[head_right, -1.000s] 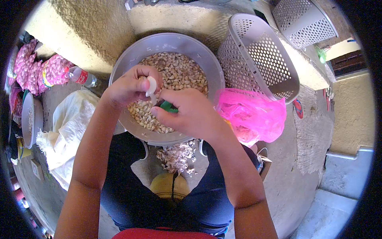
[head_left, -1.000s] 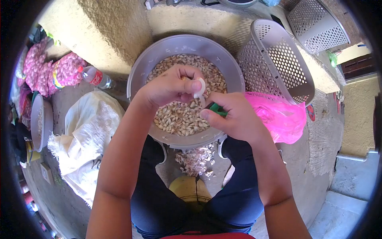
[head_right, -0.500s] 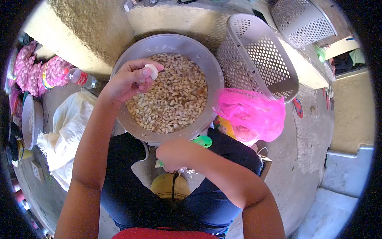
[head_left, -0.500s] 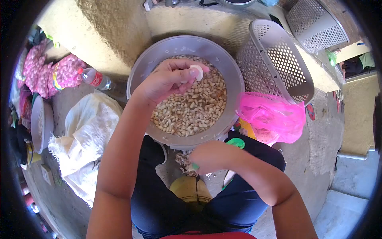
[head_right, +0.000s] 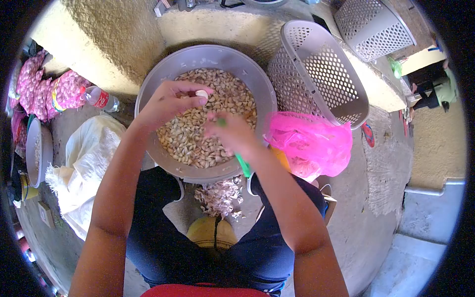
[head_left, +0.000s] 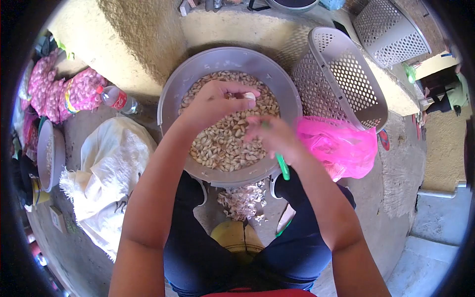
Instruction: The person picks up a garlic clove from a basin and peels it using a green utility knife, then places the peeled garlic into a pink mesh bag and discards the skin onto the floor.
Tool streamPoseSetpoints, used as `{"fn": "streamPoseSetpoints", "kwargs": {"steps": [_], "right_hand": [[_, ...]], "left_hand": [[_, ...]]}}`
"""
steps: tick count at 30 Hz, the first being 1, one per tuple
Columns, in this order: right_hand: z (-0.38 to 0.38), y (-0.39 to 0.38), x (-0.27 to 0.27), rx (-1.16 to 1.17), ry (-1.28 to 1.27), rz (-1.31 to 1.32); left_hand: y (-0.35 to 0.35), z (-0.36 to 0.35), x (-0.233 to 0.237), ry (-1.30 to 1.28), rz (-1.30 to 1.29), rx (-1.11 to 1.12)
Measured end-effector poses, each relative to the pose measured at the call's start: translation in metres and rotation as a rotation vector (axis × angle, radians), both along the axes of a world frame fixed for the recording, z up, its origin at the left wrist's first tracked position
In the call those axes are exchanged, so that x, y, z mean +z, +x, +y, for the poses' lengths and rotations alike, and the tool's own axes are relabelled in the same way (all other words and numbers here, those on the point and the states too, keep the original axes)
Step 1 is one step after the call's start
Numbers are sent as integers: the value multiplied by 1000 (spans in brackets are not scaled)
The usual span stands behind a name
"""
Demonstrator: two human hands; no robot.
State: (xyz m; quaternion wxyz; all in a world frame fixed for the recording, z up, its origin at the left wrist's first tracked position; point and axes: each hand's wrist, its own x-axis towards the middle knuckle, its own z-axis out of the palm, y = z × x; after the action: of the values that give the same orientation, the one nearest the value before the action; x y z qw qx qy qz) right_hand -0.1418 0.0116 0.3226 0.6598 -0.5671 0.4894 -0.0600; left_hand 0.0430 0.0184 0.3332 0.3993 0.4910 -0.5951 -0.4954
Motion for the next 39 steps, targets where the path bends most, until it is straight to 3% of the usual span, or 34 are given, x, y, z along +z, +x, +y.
{"fn": "streamPoseSetpoints", "kwargs": {"steps": [3, 5, 9, 14, 20, 21, 24, 26, 28, 30, 33, 36, 39], "right_hand": [[-12, -11, 16, -340, 443, -721], [-14, -14, 13, -312, 350, -607], [-14, -16, -1, -254, 204, -382], [-15, -21, 0, -155, 371, -371], [-18, -22, -6, -152, 309, -293], [-20, -23, -5, -164, 316, -271], [-28, -33, 7, -13, 57, 135], [-39, -47, 27, -83, -90, 180], [-55, -72, 36, -474, -185, -162], [-88, -113, 24, -765, -227, -686], [-99, -137, 9, -1108, 106, -808], [-89, -111, 8, -970, 96, -597], [-59, -63, 25, -543, -253, -398]], "left_hand": [[-5, -2, -13, -37, 35, -29], [-14, 4, -8, 18, 103, -52], [-21, 5, -12, -142, -160, -93], [-23, 6, -12, -71, -333, -221], [-28, 8, -21, -371, -406, -170], [-28, 9, -18, -305, -369, -132], [-26, 10, -14, -103, -229, -35], [-22, 7, -19, 45, -95, 4], [-19, 6, -15, 300, 91, -19], [-17, 5, -11, 452, 241, -23], [-19, 4, -10, 526, 417, -13], [-21, -1, -12, 576, 610, -49], [-19, -4, -20, 579, 736, -93]]}}
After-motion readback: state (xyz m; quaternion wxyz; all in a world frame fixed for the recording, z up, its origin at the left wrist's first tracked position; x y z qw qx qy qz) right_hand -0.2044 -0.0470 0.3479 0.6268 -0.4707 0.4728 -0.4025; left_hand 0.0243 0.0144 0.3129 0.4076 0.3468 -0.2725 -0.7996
